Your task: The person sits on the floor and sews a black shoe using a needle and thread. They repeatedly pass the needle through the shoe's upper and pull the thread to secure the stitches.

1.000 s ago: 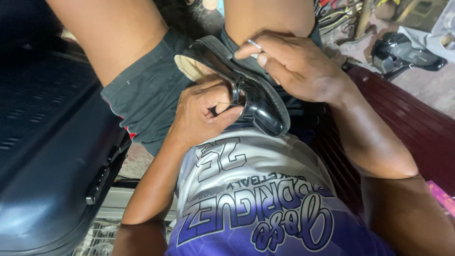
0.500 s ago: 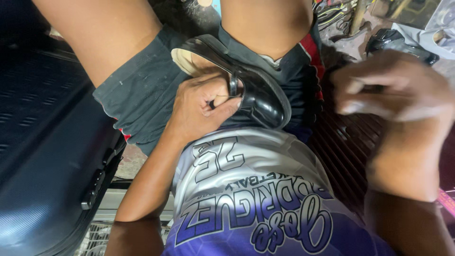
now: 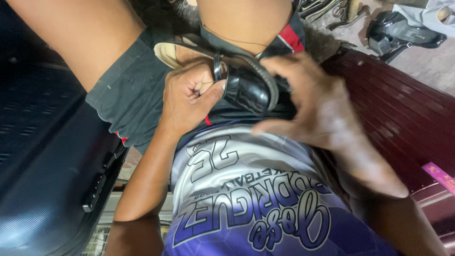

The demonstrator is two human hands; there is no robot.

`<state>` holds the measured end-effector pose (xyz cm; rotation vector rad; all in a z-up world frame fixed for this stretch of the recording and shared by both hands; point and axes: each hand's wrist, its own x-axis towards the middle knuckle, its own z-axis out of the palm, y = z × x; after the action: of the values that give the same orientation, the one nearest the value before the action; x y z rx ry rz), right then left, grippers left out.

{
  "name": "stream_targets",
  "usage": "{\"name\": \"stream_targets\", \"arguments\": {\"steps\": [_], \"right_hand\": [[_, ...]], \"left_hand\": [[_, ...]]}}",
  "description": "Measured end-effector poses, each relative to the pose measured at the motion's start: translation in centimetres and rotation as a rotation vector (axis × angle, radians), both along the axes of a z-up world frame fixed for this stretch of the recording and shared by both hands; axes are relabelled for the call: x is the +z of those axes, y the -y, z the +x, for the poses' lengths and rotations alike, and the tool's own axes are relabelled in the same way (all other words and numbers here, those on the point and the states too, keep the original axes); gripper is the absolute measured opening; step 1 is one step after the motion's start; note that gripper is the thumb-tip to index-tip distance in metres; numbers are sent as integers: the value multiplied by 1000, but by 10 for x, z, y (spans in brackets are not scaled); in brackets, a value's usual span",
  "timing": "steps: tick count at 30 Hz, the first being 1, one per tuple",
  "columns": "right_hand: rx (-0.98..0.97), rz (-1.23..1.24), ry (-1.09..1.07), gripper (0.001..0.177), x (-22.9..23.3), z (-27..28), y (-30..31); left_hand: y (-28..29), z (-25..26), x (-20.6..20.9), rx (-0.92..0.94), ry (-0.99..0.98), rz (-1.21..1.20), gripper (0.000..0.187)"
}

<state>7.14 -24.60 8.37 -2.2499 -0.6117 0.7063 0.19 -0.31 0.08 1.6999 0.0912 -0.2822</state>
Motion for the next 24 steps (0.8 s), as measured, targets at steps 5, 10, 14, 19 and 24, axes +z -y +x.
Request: {"name": "stream_targets", "arguments": {"steps": [5, 10, 14, 19, 24], "right_hand": [[-75, -116, 6, 77, -12, -17, -10], [-142, -136, -90, 72, -20, -13, -7], [-160, -69, -104, 70, -20, -14, -8], [-152, 39, -91, 68, -21, -10, -6], [-99, 13, 52, 69, -20, -8, -5]], "left_hand": [[3, -2, -1, -23, 40, 39, 32], [8, -4, -5, 46, -41, 61, 29], [7, -14, -11, 196, 6, 57, 40], [1, -16, -8, 521, -446, -788, 27], [-5, -8, 13, 104, -114, -106, 13]]}}
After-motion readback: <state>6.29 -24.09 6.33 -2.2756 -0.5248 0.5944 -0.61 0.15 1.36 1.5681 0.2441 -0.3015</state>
